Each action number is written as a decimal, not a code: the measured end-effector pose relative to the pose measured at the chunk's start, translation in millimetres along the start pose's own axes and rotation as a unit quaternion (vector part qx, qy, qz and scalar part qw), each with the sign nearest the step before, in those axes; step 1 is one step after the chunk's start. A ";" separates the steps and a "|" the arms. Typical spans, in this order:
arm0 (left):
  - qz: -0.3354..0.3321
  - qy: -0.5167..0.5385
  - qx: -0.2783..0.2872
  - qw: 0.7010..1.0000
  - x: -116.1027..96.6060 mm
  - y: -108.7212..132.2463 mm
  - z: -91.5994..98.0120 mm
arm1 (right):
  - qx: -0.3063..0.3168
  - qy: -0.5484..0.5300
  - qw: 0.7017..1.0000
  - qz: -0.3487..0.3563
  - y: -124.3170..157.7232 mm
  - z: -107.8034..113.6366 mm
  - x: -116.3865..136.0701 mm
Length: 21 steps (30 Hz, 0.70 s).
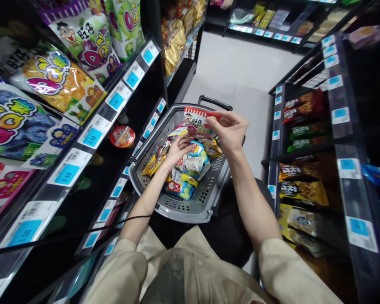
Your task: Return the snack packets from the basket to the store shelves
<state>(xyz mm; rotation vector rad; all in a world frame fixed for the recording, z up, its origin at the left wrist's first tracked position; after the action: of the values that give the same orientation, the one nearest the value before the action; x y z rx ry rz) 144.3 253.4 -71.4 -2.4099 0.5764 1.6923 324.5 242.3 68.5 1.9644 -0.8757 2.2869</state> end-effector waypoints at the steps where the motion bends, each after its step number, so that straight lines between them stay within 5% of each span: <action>1: -0.006 0.008 -0.013 1.000 -1.2 -0.5 2.2 | -0.005 -0.001 1.000 0.002 0.4 0.1 -0.5; 7: -0.042 0.057 -0.017 0.997 -12.4 -2.3 1.6 | -0.020 -0.032 0.999 -0.009 3.8 -4.0 1.0; 12: -0.027 0.096 0.017 0.995 -9.5 0.3 -7.1 | -0.042 -0.006 0.993 -0.109 11.5 -3.2 -10.0; 17: -0.020 0.157 -0.002 0.987 -2.6 -4.1 -4.1 | 0.026 0.088 0.968 -0.233 24.1 -14.9 -29.1; 21: -0.026 0.138 -0.001 0.990 -1.2 -8.7 1.4 | 0.025 0.071 0.969 -0.234 29.9 -19.8 -25.1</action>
<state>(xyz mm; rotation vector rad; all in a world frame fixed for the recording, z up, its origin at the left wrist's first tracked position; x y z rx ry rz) 146.1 262.1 -71.7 -2.6558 0.5405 1.3506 301.4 233.9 32.2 1.7566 -0.2988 2.1450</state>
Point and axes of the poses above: each hand's wrist, its own y-axis away from the middle knuckle, its own z-axis out of the back of the hand, x = y × z, the point moved 9 cm from there along -y, towards the middle knuckle, and after that the axes turned 2 degrees about y, right-handed, at the moved point
